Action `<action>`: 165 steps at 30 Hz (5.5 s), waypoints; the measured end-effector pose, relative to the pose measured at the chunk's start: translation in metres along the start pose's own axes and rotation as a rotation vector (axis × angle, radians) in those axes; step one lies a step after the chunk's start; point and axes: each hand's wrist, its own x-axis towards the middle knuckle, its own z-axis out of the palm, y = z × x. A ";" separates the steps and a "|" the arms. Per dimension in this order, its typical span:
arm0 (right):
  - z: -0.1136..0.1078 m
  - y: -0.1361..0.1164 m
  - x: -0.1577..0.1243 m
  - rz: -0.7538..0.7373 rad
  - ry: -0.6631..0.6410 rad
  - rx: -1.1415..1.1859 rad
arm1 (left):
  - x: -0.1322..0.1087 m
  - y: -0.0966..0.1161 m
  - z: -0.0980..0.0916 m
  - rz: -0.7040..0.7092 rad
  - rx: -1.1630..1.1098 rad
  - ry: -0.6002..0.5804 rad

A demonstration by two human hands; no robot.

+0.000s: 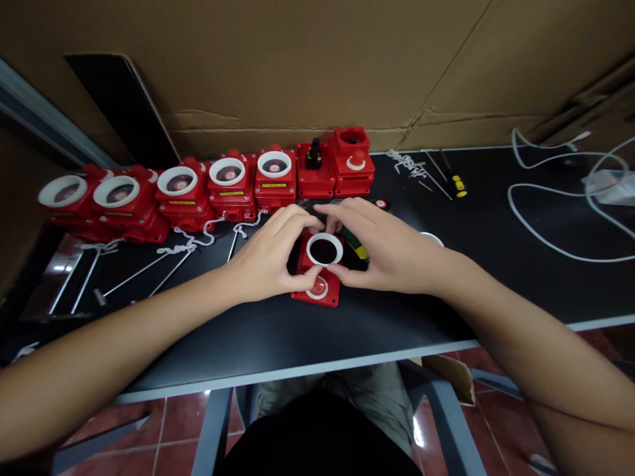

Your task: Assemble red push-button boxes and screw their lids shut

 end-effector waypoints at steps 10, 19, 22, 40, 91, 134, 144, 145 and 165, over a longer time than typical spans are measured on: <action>-0.003 0.047 0.006 0.091 0.176 -0.092 | -0.004 0.004 -0.003 0.026 0.146 0.008; 0.018 0.057 0.017 0.150 0.077 -0.176 | -0.004 0.001 -0.002 -0.172 0.211 0.119; 0.023 0.057 0.026 0.202 0.084 -0.169 | -0.004 -0.003 -0.003 -0.199 0.213 0.146; -0.027 -0.001 0.010 -0.008 0.318 0.131 | -0.002 -0.005 -0.005 -0.265 0.204 0.239; -0.059 0.075 -0.008 0.388 0.008 -0.026 | 0.000 0.000 -0.005 0.060 0.150 0.163; 0.003 -0.011 0.007 -0.113 0.296 0.096 | -0.001 0.008 -0.006 0.149 0.020 0.201; -0.001 -0.017 0.005 -0.296 0.473 -0.205 | -0.002 0.010 -0.007 0.191 0.056 0.264; -0.003 -0.018 0.005 -0.265 0.521 -0.191 | -0.002 0.010 -0.007 0.209 0.063 0.281; -0.020 0.002 0.003 0.021 0.502 -0.102 | -0.001 -0.004 -0.008 -0.150 0.039 0.262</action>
